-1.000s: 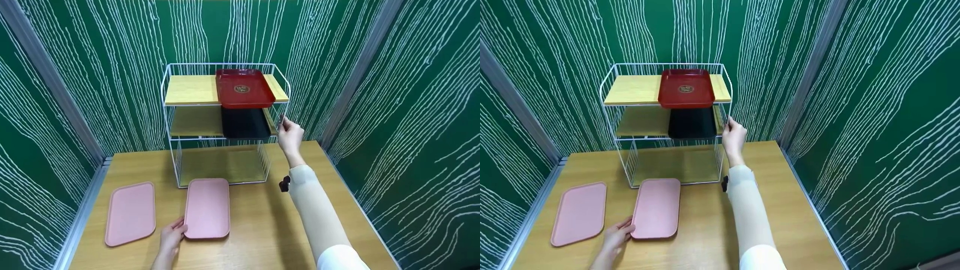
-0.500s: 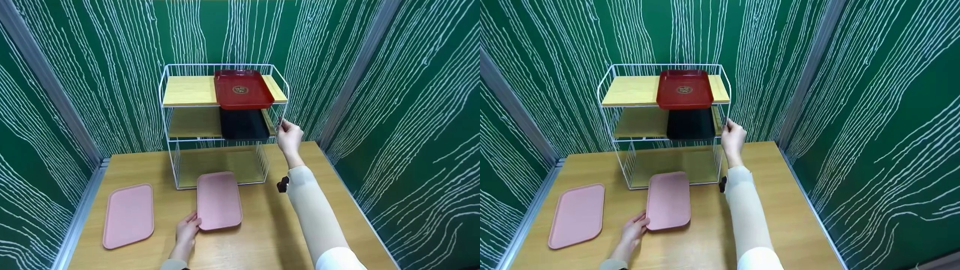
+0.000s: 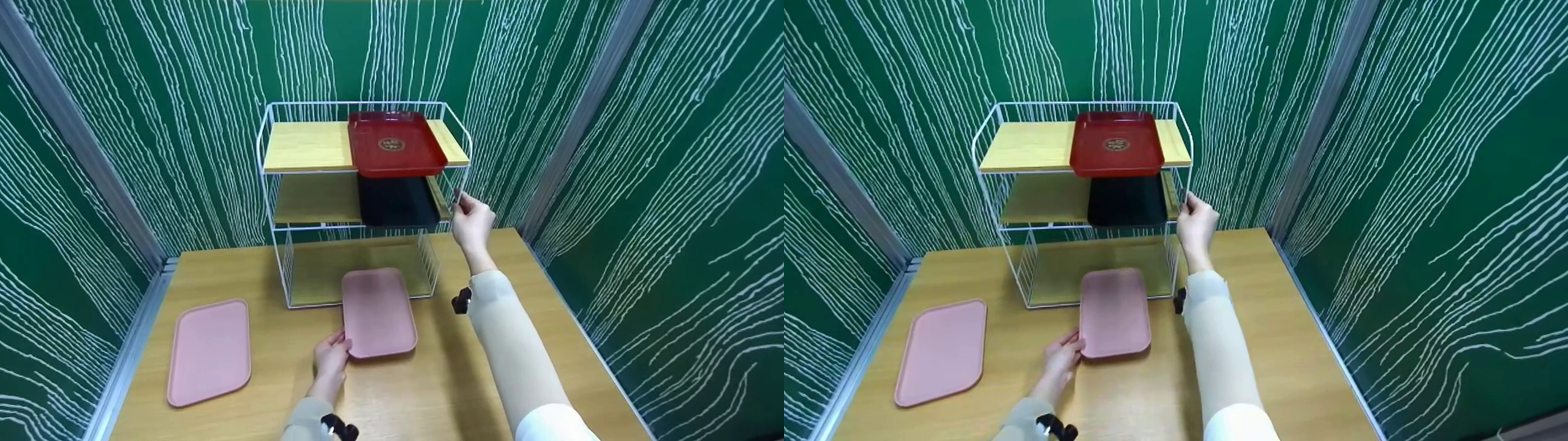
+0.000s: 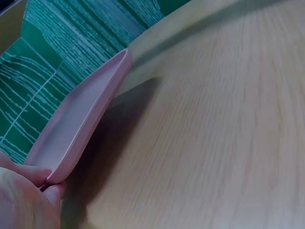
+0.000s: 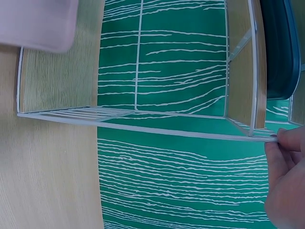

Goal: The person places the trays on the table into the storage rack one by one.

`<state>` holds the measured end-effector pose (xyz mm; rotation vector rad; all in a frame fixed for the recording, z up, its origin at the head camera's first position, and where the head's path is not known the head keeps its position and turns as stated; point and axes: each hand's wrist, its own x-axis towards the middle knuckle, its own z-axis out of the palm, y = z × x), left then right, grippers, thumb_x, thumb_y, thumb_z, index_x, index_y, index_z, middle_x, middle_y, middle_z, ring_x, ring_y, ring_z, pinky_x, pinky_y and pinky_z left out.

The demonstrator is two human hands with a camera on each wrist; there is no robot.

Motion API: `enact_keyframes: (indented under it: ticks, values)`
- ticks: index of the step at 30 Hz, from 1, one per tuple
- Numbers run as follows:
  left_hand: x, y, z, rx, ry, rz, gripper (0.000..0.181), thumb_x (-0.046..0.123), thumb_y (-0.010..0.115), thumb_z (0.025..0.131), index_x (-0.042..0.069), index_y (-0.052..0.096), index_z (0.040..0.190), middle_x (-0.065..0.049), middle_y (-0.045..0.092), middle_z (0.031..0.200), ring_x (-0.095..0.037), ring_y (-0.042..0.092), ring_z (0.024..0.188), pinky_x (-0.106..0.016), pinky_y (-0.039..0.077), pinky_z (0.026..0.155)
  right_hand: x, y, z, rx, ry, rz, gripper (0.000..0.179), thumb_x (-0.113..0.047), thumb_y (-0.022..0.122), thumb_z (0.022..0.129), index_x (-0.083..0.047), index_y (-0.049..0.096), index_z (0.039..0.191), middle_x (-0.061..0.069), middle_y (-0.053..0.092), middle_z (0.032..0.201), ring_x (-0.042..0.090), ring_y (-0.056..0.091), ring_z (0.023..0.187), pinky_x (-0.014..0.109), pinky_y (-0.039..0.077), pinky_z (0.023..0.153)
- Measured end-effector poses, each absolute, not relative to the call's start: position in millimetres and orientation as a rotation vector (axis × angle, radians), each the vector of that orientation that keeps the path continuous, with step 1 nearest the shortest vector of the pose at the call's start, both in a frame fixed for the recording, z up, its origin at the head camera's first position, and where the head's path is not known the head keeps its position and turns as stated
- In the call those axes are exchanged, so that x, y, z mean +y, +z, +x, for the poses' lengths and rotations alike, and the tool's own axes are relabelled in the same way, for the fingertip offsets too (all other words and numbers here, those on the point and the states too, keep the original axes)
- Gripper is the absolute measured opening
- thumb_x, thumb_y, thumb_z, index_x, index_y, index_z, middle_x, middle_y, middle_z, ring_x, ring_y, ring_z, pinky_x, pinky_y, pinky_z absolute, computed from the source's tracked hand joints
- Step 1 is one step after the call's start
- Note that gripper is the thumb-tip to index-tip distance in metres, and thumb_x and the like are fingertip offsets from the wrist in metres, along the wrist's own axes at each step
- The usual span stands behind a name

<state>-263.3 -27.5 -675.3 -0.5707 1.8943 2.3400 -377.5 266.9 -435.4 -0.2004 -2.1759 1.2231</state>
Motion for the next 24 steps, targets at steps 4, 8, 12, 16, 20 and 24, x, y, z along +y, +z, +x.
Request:
enact_keyframes:
  ticks: [4, 8, 12, 16, 20, 24]
  values:
    - [-9, -670, -272, 1.924, 2.354, -0.535, 0.051, -0.008, 0.065, 0.096, -0.011, 0.056, 0.146, -0.033, 0.055, 0.148, -0.05, 0.053, 0.139, -0.053, 0.047, 0.114, 267, -435, -377, -2.163, 1.22, -0.198, 0.03, -0.001, 0.067, 0.103, -0.007, 0.078, 0.13, 0.015, 0.078, 0.121, 0.026, 0.076, 0.107, 0.042, 0.061, 0.091]
    - [6, -667, -280, 1.935, 2.383, -0.509, 0.05, -0.01, 0.063, 0.096, -0.012, 0.055, 0.145, -0.034, 0.056, 0.147, -0.049, 0.053, 0.139, -0.052, 0.045, 0.116, 266, -436, -376, -2.142, 1.237, -0.189, 0.031, 0.001, 0.067, 0.103, -0.006, 0.077, 0.131, 0.014, 0.078, 0.121, 0.025, 0.076, 0.109, 0.041, 0.061, 0.094]
    - [16, -666, -286, 1.947, 2.371, -0.521, 0.049, -0.009, 0.064, 0.097, -0.012, 0.057, 0.145, -0.032, 0.056, 0.147, -0.048, 0.053, 0.14, -0.05, 0.045, 0.117, 265, -436, -376, -2.134, 1.24, -0.193, 0.032, 0.002, 0.067, 0.103, -0.006, 0.076, 0.132, 0.013, 0.078, 0.123, 0.025, 0.075, 0.111, 0.04, 0.061, 0.097]
    - [22, -670, -292, 1.957, 2.352, -0.543, 0.048, -0.009, 0.064, 0.096, -0.01, 0.058, 0.144, -0.029, 0.058, 0.147, -0.047, 0.053, 0.14, -0.05, 0.046, 0.116, 264, -437, -378, -2.14, 1.246, -0.181, 0.032, 0.002, 0.066, 0.103, -0.004, 0.075, 0.133, 0.014, 0.077, 0.124, 0.027, 0.075, 0.113, 0.041, 0.06, 0.097]
    - [27, -676, -295, 2.002, 2.297, -0.593, 0.048, -0.006, 0.067, 0.096, -0.005, 0.063, 0.143, -0.023, 0.063, 0.145, -0.044, 0.055, 0.14, -0.049, 0.048, 0.115, 264, -437, -378, -2.144, 1.245, -0.177, 0.031, 0.002, 0.067, 0.103, -0.005, 0.076, 0.132, 0.014, 0.077, 0.123, 0.029, 0.075, 0.113, 0.042, 0.061, 0.096]
    - [30, -681, -297, 2.025, 2.274, -0.612, 0.05, -0.006, 0.066, 0.094, -0.005, 0.062, 0.143, -0.024, 0.063, 0.145, -0.045, 0.054, 0.14, -0.051, 0.048, 0.114, 265, -437, -377, -2.139, 1.246, -0.183, 0.031, 0.001, 0.068, 0.103, -0.006, 0.077, 0.131, 0.013, 0.077, 0.123, 0.028, 0.075, 0.114, 0.041, 0.06, 0.097]
